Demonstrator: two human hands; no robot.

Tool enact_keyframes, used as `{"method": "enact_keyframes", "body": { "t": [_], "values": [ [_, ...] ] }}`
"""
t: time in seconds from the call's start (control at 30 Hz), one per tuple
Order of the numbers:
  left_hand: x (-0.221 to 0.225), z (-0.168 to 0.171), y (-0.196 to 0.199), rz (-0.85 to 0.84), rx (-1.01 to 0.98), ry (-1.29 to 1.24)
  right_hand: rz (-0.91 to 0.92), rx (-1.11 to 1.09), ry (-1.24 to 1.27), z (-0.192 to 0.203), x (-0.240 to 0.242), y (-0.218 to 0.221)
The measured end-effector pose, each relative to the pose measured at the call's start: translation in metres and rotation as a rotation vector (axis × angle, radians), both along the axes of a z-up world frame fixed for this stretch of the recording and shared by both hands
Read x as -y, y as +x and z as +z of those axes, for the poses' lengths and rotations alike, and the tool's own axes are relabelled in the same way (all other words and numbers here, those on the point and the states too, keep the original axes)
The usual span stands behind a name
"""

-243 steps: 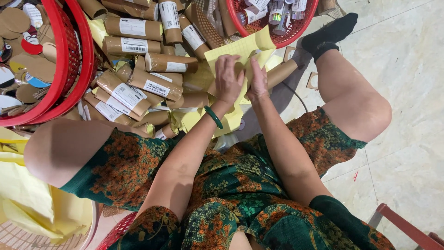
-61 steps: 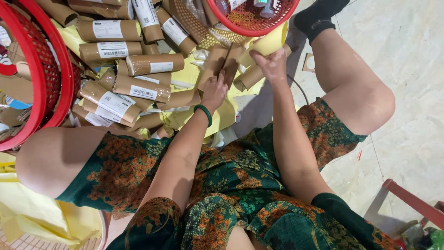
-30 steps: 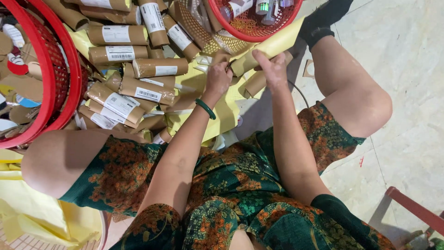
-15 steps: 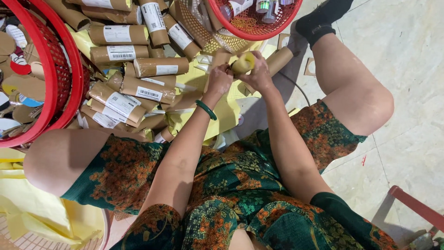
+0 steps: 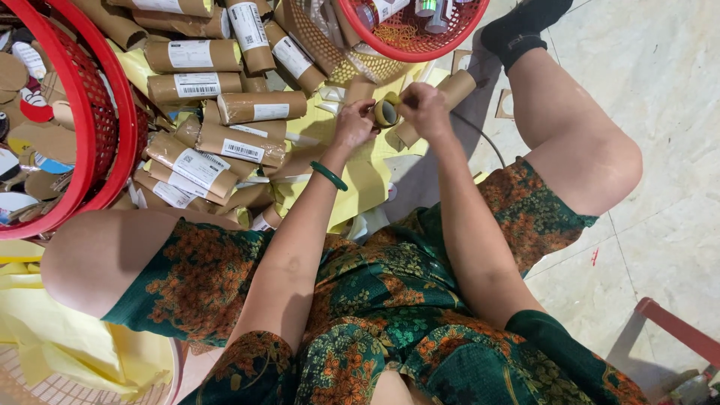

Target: The recorder is wrapping small cylindrical items in yellow paper and applying labels.

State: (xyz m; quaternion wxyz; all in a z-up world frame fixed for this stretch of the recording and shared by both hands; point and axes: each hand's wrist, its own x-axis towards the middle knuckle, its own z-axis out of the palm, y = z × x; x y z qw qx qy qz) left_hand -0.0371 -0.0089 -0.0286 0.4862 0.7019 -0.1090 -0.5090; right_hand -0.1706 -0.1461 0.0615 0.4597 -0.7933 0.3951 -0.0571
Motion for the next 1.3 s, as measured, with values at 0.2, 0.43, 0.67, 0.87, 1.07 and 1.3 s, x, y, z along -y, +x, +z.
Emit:
{"method": "enact_keyframes", "body": {
  "t": [0.2,0.43,0.67,0.87,1.07,1.3],
  "values": [
    [-0.009,0.024,0.013,-0.018,-0.375,-0.015,0.028,0.116,-0.358,-0.021,-0.017,0.007],
    [-0.011,0.017,-0.001,-0.084,-0.232,-0.077,0.090,0.123,-0.279,-0.038,-0.010,0.002],
    [-0.009,-0.008,-0.008,-0.073,0.186,-0.014,-0.037,0.205,0.321,-0.034,-0.007,0.004],
    [0.000,0.004,-0.022,-0.220,0.539,0.161,0.057,0.258,0.204,-0.025,-0.019,0.012],
    [-0.004,-0.030,-0.021,-0.206,0.559,0.137,0.119,0.189,0.089,-0.028,-0.019,0.016],
    [-0.005,-0.012,-0.002,-0.077,-0.206,-0.060,0.157,0.228,-0.424,-0.044,-0.025,0.007]
  ]
}}
